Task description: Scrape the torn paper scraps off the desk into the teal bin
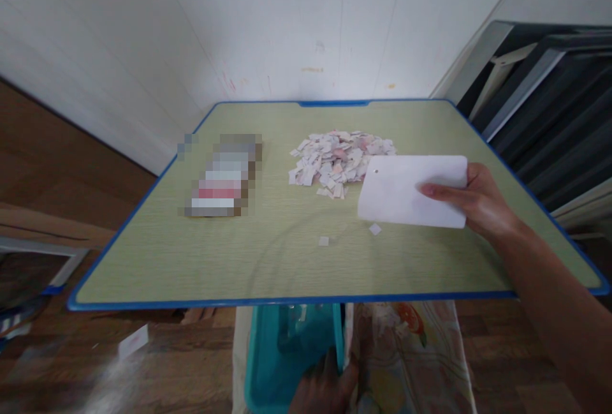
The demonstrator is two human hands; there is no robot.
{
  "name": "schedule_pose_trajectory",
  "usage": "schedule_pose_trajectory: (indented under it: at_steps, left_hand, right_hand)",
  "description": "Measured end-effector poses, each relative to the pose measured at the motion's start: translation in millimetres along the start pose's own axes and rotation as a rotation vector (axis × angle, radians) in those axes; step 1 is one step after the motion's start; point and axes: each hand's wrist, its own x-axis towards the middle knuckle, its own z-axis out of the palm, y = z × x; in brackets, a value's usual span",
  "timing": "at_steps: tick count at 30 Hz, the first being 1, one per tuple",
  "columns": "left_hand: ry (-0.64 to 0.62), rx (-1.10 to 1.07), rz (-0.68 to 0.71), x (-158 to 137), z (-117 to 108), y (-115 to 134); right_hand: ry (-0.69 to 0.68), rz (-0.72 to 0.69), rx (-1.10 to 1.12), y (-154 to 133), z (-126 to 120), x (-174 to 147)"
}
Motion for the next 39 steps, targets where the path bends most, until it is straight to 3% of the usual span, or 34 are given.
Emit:
schedule_pose_trajectory:
  at_steps: [8, 19, 26, 35, 39]
  left_hand:
    - [-0.005, 0.022, 0.031, -1, 1, -2]
    - [0.011, 0.051, -0.001, 0, 0, 1]
    - [0.005, 0.019, 0.01, 0, 0, -1]
    - [0.002, 0.045, 0.019, 0, 5, 0]
    - [0.031, 0.042, 0.018, -1, 4, 0]
  right_hand:
    - [-0.062, -0.017, -0.058, -2, 10, 0]
    - [0.003, 0.005, -0.067, -4, -14, -7]
    - [0.132, -0.143, -0.073, -4, 5, -5]
    - [0.074, -0.152, -0.129, -4, 13, 0]
    - [0.136, -0.214, -0.125, -1, 13, 3]
